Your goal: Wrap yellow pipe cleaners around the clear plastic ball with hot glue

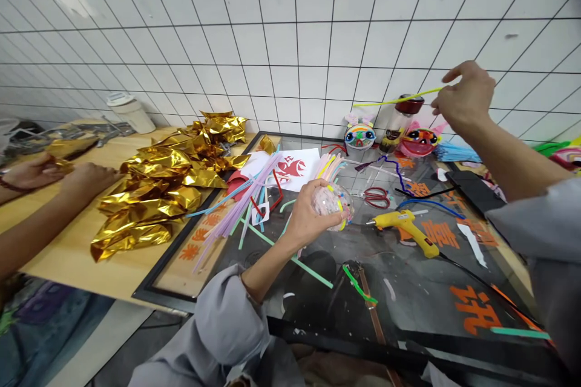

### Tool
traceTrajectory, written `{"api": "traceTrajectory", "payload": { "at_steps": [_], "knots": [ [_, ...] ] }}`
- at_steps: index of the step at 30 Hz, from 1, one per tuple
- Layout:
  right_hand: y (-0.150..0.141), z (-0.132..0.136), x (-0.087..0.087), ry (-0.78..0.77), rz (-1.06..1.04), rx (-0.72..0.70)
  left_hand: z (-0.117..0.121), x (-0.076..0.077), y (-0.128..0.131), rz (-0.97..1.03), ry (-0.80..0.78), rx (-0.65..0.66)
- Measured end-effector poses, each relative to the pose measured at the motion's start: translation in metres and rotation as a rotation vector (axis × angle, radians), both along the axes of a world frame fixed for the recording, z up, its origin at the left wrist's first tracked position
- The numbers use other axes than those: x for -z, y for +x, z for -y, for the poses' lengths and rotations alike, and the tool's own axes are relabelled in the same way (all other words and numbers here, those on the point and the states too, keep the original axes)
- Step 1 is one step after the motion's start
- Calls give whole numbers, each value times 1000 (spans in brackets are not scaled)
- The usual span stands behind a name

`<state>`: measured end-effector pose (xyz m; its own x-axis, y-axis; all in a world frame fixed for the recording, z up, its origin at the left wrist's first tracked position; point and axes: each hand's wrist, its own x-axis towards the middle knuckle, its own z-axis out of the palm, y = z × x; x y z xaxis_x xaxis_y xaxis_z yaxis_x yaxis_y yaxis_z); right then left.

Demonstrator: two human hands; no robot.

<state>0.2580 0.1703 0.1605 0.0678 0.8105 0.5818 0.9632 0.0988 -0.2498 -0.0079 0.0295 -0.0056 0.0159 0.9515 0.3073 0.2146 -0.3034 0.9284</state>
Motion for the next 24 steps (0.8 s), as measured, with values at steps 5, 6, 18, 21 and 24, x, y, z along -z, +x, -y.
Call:
{"api": "traceTrajectory", "payload": {
  "at_steps": [5,6,18,21,24],
  "knots": [
    [-20,91,50,30,-234,-169,2,-4,-1,3,23,3],
    [-23,114,61,62,-234,-208,3,-5,-2,11,24,1],
    [-47,316,126,-404,-193,-851,5,-4,1,155,29,41],
    [-56,319,127,-753,-199,-962,7,0,3,117,48,59],
    [-58,312,131,-885,-116,-974,8,4,4,104,40,90]
  ]
}}
